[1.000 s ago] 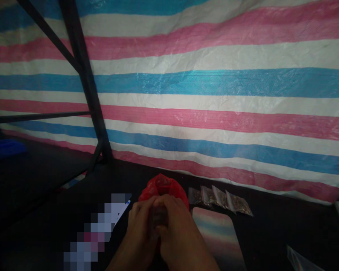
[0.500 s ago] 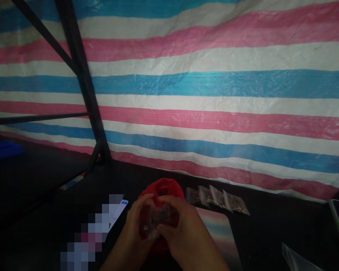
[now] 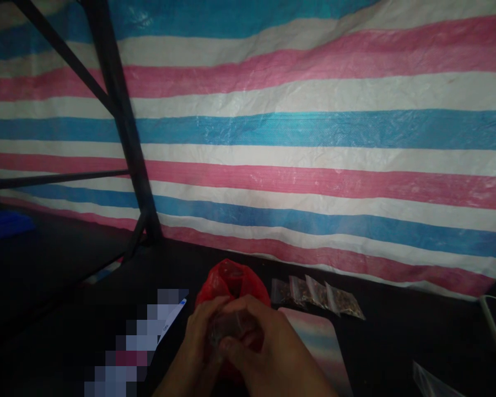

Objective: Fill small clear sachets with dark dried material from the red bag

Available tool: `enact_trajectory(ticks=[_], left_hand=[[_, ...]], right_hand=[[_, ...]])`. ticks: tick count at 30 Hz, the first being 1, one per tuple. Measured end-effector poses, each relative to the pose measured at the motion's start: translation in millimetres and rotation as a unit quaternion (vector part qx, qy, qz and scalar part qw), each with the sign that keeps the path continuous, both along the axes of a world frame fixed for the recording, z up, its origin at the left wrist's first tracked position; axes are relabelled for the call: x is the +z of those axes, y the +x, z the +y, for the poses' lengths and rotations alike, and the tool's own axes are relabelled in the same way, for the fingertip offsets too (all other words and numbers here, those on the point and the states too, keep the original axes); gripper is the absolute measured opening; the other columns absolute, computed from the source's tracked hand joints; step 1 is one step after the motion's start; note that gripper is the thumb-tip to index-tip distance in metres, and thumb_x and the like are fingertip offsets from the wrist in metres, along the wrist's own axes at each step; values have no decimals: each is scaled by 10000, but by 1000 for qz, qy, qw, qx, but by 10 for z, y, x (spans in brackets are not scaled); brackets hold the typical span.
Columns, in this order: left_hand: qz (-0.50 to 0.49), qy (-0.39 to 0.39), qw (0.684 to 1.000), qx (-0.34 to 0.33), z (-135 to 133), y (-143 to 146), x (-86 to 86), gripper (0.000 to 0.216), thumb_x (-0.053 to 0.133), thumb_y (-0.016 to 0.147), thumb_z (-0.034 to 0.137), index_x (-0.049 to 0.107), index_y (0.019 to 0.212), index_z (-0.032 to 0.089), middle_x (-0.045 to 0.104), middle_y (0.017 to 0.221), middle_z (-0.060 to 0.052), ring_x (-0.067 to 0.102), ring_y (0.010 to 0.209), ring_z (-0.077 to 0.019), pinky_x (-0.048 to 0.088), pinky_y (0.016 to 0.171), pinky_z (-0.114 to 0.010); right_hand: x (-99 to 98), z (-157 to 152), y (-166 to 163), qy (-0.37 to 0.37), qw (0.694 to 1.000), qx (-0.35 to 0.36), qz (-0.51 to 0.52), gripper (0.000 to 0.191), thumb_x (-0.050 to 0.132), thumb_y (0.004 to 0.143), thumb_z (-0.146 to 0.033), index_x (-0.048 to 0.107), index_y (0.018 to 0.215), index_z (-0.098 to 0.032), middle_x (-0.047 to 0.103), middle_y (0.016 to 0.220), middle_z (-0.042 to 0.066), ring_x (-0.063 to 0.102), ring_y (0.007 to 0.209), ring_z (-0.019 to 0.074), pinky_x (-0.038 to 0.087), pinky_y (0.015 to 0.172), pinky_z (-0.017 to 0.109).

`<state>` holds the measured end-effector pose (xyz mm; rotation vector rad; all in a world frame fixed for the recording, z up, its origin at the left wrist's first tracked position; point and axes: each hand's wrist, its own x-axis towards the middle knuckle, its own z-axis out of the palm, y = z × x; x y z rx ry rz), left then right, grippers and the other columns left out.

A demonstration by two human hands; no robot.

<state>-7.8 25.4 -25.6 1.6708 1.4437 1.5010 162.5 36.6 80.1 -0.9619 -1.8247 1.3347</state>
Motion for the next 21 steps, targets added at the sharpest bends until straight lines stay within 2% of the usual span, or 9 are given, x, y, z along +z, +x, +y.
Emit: enact_trajectory(ticks=[2,4,8,10,13,15,18,21], left_hand=[[1,29,999,32,16,91,-5,428,700,860,363,695,1280,277,736,1222,-127,691,1165,-344,565,1005,-508],[-9,50,997,61,26,188,-6,409,701,839,311,695,1246,273,734,1174,-115,699,1125,-338,577,993,-505],[-29,91,995,28,12,285,8,524,648,866,260,610,1387,284,679,1296,-127,688,1163,-326,604,947,-486],[-46,85,995,13,-7,269,32,587,668,871,285,569,1450,283,641,1386,-142,668,1227,-330,598,978,-492],[-60,29,998,13,-31,179,104,596,697,877,321,573,1460,289,627,1472,-134,632,1329,-324,550,1093,-515],[-26,-5,1000,1,-42,90,172,494,705,885,336,652,1376,307,684,1433,-105,644,1327,-316,532,1125,-521],[41,-7,999,-7,-56,-28,255,366,721,887,374,741,1250,327,761,1325,-79,682,1273,-330,533,1120,-554],[52,16,999,2,-67,-59,250,432,767,848,385,736,1275,331,763,1334,-82,680,1277,-350,530,1120,-579]], right_hand=[[23,1,-5,-1,1000,21,18,237,610,878,-188,749,1056,-259,795,1030,8,739,953,201,550,845,303],[27,4,-24,-5,1000,12,19,227,596,878,-179,753,1025,-251,794,1006,12,741,942,201,555,833,302],[-3,9,-84,-5,999,-24,24,277,621,788,-133,735,1012,-249,770,981,4,737,997,218,557,869,322],[-17,15,-104,3,998,-38,47,326,618,756,-113,715,1032,-258,758,974,-7,739,1021,216,559,896,327],[-23,28,-102,0,995,-54,86,343,630,757,-130,682,1064,-274,773,1043,-5,751,1029,208,574,903,325],[-20,31,-94,-4,994,-69,87,343,642,756,-145,670,1071,-278,780,1094,6,758,1034,212,586,893,328],[-5,16,-97,5,995,-78,65,353,641,757,-137,685,1076,-281,783,1100,7,757,1031,210,585,894,327],[26,-6,-116,-9,993,-70,95,351,664,749,-153,689,1077,-274,788,1068,4,758,1001,202,586,881,318]])
